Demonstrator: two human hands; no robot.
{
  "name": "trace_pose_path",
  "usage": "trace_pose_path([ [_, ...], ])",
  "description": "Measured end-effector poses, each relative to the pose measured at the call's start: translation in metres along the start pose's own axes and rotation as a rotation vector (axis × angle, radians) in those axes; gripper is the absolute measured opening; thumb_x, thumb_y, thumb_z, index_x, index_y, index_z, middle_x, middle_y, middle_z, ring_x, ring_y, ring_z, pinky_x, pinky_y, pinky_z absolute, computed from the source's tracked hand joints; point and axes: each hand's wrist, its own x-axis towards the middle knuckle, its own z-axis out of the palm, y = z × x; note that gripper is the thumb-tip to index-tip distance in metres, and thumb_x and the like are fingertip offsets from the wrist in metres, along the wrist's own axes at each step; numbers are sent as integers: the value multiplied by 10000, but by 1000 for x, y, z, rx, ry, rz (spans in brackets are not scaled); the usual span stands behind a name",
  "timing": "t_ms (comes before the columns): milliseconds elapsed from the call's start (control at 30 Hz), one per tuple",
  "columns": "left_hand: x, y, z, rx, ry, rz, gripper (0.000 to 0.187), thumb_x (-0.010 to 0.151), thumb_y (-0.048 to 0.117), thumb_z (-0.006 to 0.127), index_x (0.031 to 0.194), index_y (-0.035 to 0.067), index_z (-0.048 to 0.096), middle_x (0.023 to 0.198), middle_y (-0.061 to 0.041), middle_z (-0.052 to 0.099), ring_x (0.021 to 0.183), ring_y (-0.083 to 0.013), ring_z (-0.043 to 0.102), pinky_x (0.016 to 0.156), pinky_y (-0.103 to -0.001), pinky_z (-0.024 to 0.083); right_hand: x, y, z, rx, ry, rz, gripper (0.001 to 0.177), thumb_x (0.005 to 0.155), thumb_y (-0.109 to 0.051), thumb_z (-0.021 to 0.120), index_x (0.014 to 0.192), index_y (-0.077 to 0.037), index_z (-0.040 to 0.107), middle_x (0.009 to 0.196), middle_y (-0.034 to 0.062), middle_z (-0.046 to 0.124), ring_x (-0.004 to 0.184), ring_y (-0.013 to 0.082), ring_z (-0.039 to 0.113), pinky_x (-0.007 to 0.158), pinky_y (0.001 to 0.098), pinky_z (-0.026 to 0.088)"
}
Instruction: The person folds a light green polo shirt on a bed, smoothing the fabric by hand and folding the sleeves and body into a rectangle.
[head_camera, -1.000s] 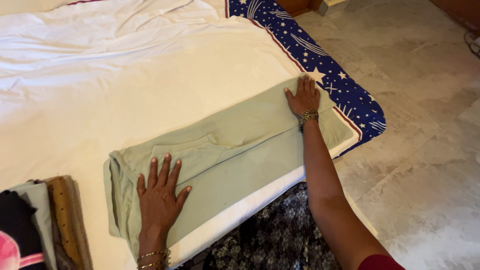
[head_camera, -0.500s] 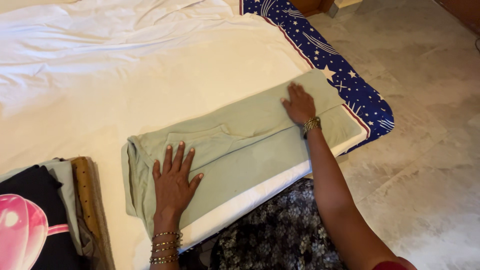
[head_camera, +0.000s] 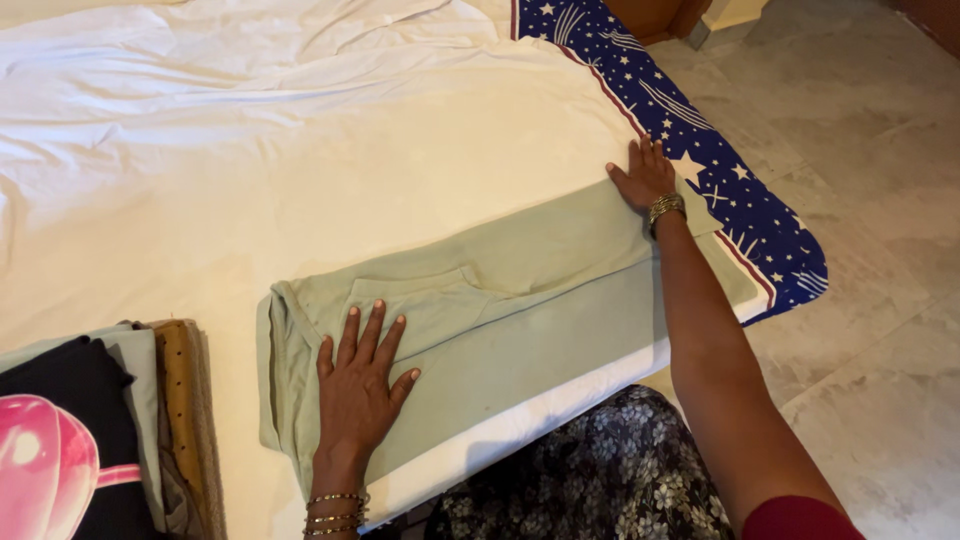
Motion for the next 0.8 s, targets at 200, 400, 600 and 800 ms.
trace_pose_path([
  [200,1,0,-4,-23,20,20,705,867,499,638,1509,278,447,1653,-1,283,1533,-273,192,1186,-570,152,1,28,-11,346,75,-204,544,1177,-427,352,1142,43,623,1252,224,640,1207,351,586,1214,392,361],
  [400,-4,5,-11,7,96,60,663,878,479,646,1486,255,502,1648,-51,320,1528,-306,219,1173,-582,162,-159,50,16,310,998,221,299,837,-182,763,1120,-87,772,1132,158,730,1082,344,663,941,440,515],
  [600,-13,18,-10,-32,234,164,625,928,456,630,1486,191,535,1656,-67,370,1559,-311,256,1227,-560,177,-263,92,15,367,898,896,372,812,-225,815,1145,-69,759,1128,166,686,1001,326,670,805,457,530],
  [800,-10,16,2,-54,159,149,660,914,477,627,1488,166,529,1649,-80,363,1540,-324,255,1206,-549,166,-255,109,47,652,741,720,482,873,-352,816,1221,-29,735,1086,165,739,977,288,734,878,394,565],
])
